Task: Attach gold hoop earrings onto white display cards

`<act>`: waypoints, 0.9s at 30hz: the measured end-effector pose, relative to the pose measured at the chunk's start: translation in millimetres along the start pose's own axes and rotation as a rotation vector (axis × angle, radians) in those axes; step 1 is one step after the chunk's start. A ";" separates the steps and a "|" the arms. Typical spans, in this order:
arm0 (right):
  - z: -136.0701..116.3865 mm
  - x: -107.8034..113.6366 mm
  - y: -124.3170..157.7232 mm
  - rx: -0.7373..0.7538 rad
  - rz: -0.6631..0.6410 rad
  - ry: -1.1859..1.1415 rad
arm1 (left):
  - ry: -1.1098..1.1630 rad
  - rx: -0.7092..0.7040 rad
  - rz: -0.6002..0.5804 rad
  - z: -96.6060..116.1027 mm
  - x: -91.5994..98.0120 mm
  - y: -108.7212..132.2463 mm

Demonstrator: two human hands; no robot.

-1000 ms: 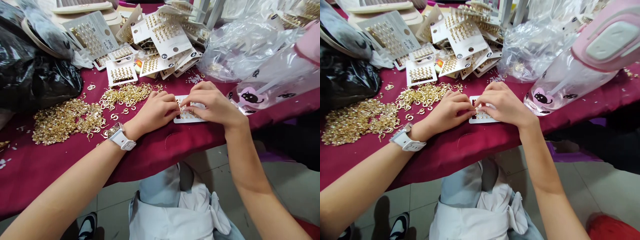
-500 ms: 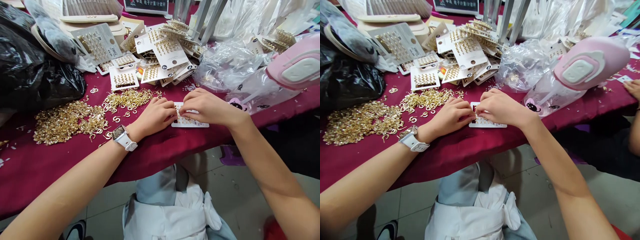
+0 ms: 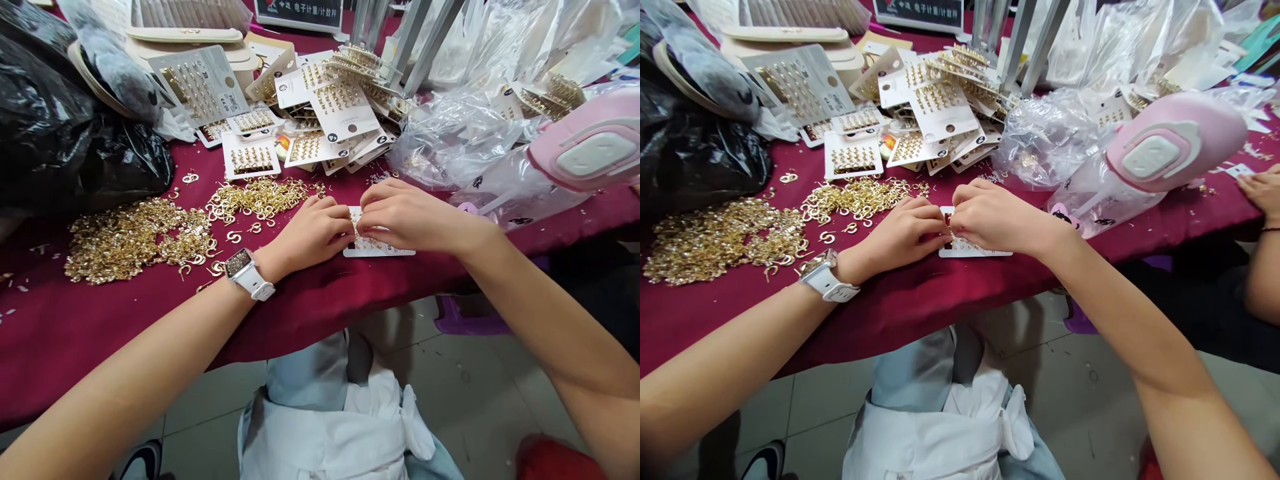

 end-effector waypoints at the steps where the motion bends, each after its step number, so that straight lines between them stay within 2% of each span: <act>1: -0.3 -0.3 -0.3 0.002 -0.003 -0.006 | 0.002 0.000 -0.002 0.0 0.0 -0.1; 10: -0.6 -4.0 -7.0 -0.001 -0.073 -0.053 | 0.018 0.009 -0.013 -2.0 -1.0 0.6; 18: 10.9 -5.5 -5.0 -0.170 -0.057 -0.211 | 0.088 0.059 -0.015 -7.9 -2.3 1.3; 20: 11.6 1.7 1.5 -0.245 0.026 -0.287 | 0.116 0.089 -0.016 -10.1 -1.4 1.5; 23: -1.6 26.6 18.8 -0.316 0.251 -0.494 | 0.150 0.116 -0.015 -11.2 0.0 1.6; 25: -24.5 46.4 31.2 -0.248 0.339 -0.738 | 0.174 0.128 -0.019 -10.7 1.1 1.9; 27: -51.1 62.9 40.4 -0.144 0.302 -0.982 | 0.190 0.142 -0.015 -9.7 3.1 2.5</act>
Point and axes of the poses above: each hand's wrist, its own y-axis away from the middle knuckle, its own x-axis out of the back of the hand, z = x × y, the point moved 7 cm from there along -y, towards the middle knuckle, and after that the axes turned 10 degrees about z, right-handed, at the moved point
